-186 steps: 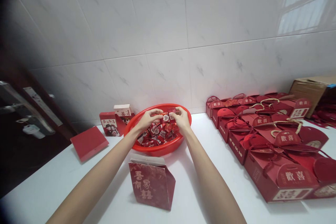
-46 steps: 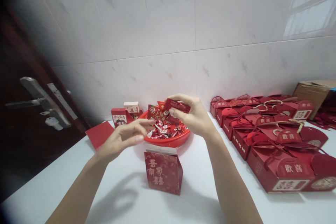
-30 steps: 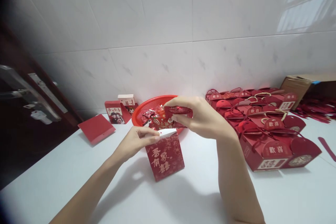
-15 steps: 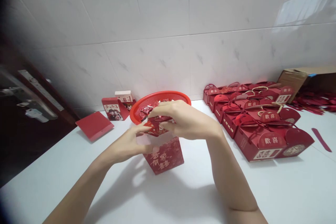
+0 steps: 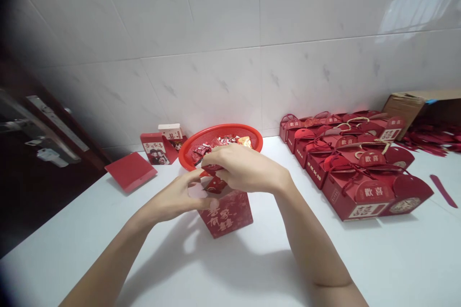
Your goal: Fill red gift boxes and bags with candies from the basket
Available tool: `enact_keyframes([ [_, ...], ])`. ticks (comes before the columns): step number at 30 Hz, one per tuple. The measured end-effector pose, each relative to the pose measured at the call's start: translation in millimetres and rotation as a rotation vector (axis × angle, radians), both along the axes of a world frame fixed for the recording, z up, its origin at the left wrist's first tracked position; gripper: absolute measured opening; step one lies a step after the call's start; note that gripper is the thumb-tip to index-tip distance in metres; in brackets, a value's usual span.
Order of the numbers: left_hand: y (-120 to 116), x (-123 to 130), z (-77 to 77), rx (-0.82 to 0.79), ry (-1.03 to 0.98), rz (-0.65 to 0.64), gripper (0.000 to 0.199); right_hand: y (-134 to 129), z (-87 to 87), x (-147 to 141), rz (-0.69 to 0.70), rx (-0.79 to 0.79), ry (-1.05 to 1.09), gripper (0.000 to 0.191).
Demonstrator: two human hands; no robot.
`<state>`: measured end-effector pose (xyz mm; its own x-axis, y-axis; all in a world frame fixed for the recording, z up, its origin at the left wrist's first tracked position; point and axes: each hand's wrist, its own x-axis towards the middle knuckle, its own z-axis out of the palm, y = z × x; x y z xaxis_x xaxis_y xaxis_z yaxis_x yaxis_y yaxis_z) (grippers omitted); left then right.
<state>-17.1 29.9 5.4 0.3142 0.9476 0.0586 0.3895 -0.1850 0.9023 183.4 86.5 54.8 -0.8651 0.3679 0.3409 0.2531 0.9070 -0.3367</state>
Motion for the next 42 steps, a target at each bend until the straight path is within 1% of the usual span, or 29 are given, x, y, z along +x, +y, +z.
enact_keyframes([
  [6,-1.1,2.9,0.2,-0.001,-0.040,0.007,0.049,3.4,2.6,4.8,-0.013,0.012,-0.035,0.030],
  [11,-0.7,2.0,0.3,-0.024,0.006,0.032,0.049,3.5,0.1,-0.2,-0.015,0.003,-0.011,0.032],
  [15,0.5,-1.3,-2.4,0.020,0.027,0.037,0.047,4.7,-1.6,-1.9,-0.011,-0.015,0.007,0.034],
  [20,0.9,-2.0,-4.8,0.073,-0.003,0.065,0.055,5.2,2.1,5.6,-0.073,0.010,0.032,0.032],
  [23,0.4,-0.1,-4.2,0.084,-0.020,0.064,0.054,4.8,1.4,2.8,-0.012,-0.020,-0.010,0.031],
  [26,0.0,1.2,-3.8,0.027,-0.014,0.023,0.053,5.2,-2.3,-5.0,0.087,-0.063,-0.057,0.029],
  [28,-0.1,1.1,-4.0,0.000,-0.010,0.022,0.055,5.8,-3.7,-7.7,0.115,-0.072,-0.058,0.028],
  [33,0.5,-1.5,-4.9,0.027,0.021,0.051,0.052,5.4,0.9,0.3,0.021,-0.063,0.030,0.034],
  [35,0.8,-1.8,-4.8,0.036,0.018,0.049,0.053,5.0,2.9,3.4,0.006,-0.072,0.039,0.031],
  [38,0.4,-0.3,-3.5,0.005,0.005,0.022,0.050,4.9,3.2,2.7,0.028,-0.111,0.029,0.024],
  [42,-0.8,2.3,-0.2,-0.018,0.012,0.002,0.049,6.1,2.0,-1.2,0.066,-0.167,-0.066,0.013],
])
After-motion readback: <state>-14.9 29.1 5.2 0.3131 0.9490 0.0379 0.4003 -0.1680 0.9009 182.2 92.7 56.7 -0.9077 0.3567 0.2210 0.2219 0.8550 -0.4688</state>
